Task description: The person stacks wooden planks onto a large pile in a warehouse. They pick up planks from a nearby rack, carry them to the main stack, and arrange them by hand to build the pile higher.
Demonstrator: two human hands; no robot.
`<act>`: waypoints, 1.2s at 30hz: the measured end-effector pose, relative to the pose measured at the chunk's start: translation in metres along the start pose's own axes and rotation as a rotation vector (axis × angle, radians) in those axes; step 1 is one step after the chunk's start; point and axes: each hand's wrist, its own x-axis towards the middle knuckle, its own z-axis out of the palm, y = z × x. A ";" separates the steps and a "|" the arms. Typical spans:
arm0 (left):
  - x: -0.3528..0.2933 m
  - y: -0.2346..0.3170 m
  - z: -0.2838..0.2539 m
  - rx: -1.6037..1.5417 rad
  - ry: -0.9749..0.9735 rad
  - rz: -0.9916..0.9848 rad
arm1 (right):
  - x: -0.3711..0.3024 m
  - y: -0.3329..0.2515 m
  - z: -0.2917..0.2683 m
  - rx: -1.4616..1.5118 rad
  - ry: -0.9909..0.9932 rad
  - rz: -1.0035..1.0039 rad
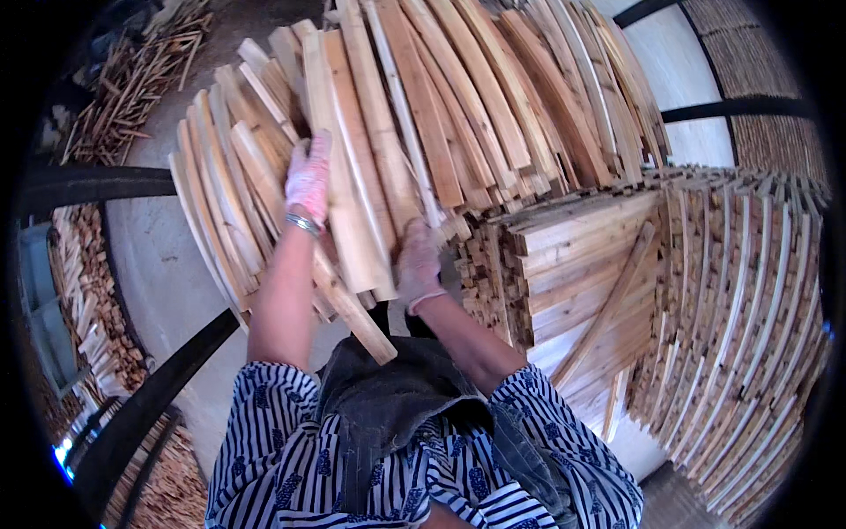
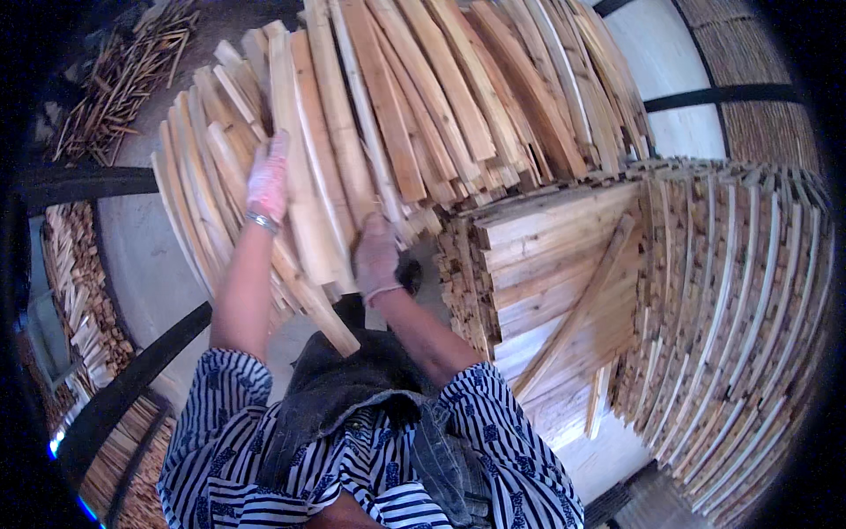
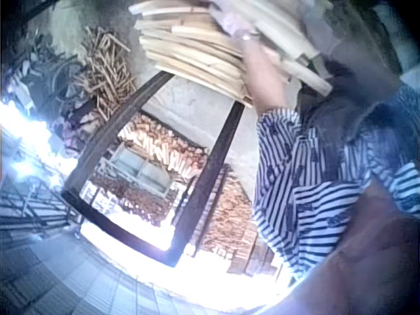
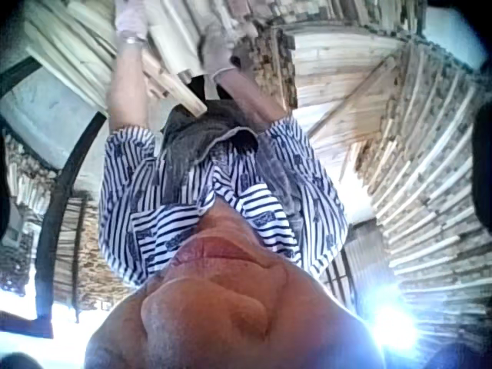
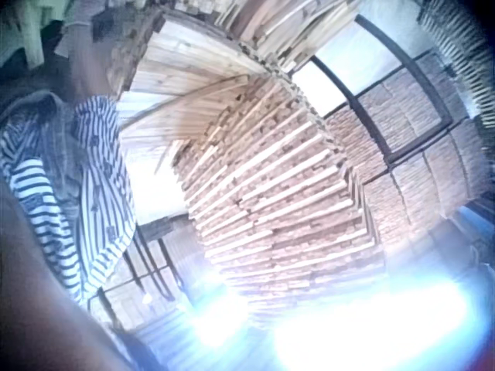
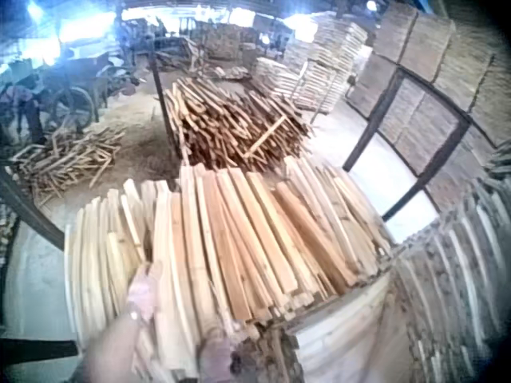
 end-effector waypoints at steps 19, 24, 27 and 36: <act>-0.016 -0.053 0.039 0.434 -0.079 0.171 | 0.019 -0.039 -0.002 0.177 0.002 0.138; -0.029 0.005 0.002 -0.230 -0.384 -0.086 | 0.013 -0.043 -0.040 -0.160 -0.241 -0.199; -0.018 -0.022 0.026 -0.011 -0.234 0.123 | 0.032 -0.057 -0.030 -0.242 -0.194 -0.100; -0.067 0.038 -0.053 -0.294 -0.472 -0.417 | -0.065 -0.044 -0.049 0.328 -0.537 -0.086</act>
